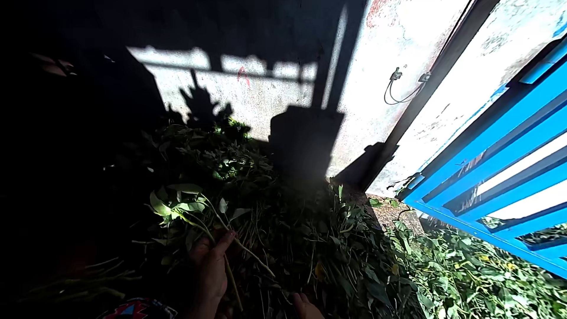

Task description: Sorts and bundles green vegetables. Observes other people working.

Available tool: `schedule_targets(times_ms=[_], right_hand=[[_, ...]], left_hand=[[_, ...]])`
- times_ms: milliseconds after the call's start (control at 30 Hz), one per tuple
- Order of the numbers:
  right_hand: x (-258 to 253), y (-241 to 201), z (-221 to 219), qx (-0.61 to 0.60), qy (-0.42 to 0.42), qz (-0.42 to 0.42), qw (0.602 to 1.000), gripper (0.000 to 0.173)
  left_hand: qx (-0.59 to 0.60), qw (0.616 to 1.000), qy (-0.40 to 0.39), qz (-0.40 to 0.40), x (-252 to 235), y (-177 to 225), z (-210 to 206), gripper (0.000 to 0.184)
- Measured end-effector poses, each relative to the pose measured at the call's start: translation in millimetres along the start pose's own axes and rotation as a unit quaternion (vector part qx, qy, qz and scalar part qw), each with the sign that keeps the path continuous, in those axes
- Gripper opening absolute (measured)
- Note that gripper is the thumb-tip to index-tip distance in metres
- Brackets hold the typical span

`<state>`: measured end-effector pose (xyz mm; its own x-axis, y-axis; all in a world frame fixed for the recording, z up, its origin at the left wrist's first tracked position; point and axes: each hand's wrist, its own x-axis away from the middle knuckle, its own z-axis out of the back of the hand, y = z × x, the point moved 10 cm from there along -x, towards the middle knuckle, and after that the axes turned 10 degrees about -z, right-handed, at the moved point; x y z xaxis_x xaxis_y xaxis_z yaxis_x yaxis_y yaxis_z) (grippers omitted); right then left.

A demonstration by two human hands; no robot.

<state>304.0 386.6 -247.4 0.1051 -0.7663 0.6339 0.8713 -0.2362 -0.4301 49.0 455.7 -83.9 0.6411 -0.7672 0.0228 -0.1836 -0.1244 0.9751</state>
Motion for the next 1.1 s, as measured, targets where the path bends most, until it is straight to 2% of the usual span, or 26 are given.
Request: schedule_targets(times_ms=[33,67,133,200,267,300,367,467,533,600,667,767,867,967,1100], right_hand=[[5.4,-14.3,23.1,-0.082,0.056,0.063,0.993,0.051],[13.4,-30.5,44.4,-0.168,0.113,0.144,0.969,0.052],[32.9,-64.7,72.1,-0.265,0.157,0.273,0.911,0.061],[44.6,-89.0,78.0,-0.215,0.211,0.320,0.898,0.057],[49.6,-95.8,74.7,-0.176,0.283,0.318,0.887,0.037],[50.4,-94.3,73.0,-0.174,0.313,0.307,0.882,0.024],[51.0,-91.1,70.0,-0.169,0.337,0.283,0.882,0.018],[51.4,-92.2,64.6,-0.125,0.347,0.261,0.892,0.022],[47.3,-88.5,61.4,-0.104,0.358,0.236,0.898,0.034],[25.2,-71.6,50.9,-0.109,0.312,0.174,0.928,0.048],[-19.2,-35.3,32.3,-0.112,0.204,0.053,0.971,0.052],[-80.4,30.7,30.9,-0.100,0.175,-0.121,0.972,0.042],[-122.5,79.3,37.7,-0.072,0.162,-0.238,0.955,0.051],[-141.4,96.8,40.3,-0.069,0.148,-0.255,0.953,0.046],[-106.4,70.4,70.0,-0.199,0.201,-0.242,0.928,0.041]], left_hand=[[-0.008,1.000,-0.012,0.009,4.4,-6.1,-3.4,0.007],[-0.015,0.999,-0.026,0.020,8.7,-12.1,-7.3,0.007],[-0.021,0.998,-0.045,0.032,15.1,-20.9,-13.9,0.007],[-0.022,0.997,-0.059,0.034,19.1,-24.2,-18.2,0.006],[-0.024,0.997,-0.061,0.040,22.0,-24.5,-20.2,0.006],[-0.026,0.997,-0.058,0.042,22.6,-23.3,-20.5,0.006],[-0.033,0.997,-0.052,0.035,21.5,-20.3,-20.0,0.005],[-0.042,0.998,-0.034,0.014,20.5,-20.1,-15.7,0.005],[-0.050,0.999,-0.012,-0.008,16.9,-16.6,-11.7,0.005],[-0.056,0.997,0.008,-0.045,6.8,-4.4,-6.0,0.005],[-0.047,0.996,0.021,-0.070,-4.5,8.1,-0.3,0.005],[0.000,1.000,0.017,-0.018,-5.1,3.8,-1.3,0.013],[0.028,0.997,-0.017,0.074,9.3,-13.6,-13.4,0.012],[0.030,0.989,-0.054,0.132,19.2,-23.4,-23.1,0.006],[0.043,0.984,-0.097,0.143,19.8,-26.5,-30.5,0.008]])
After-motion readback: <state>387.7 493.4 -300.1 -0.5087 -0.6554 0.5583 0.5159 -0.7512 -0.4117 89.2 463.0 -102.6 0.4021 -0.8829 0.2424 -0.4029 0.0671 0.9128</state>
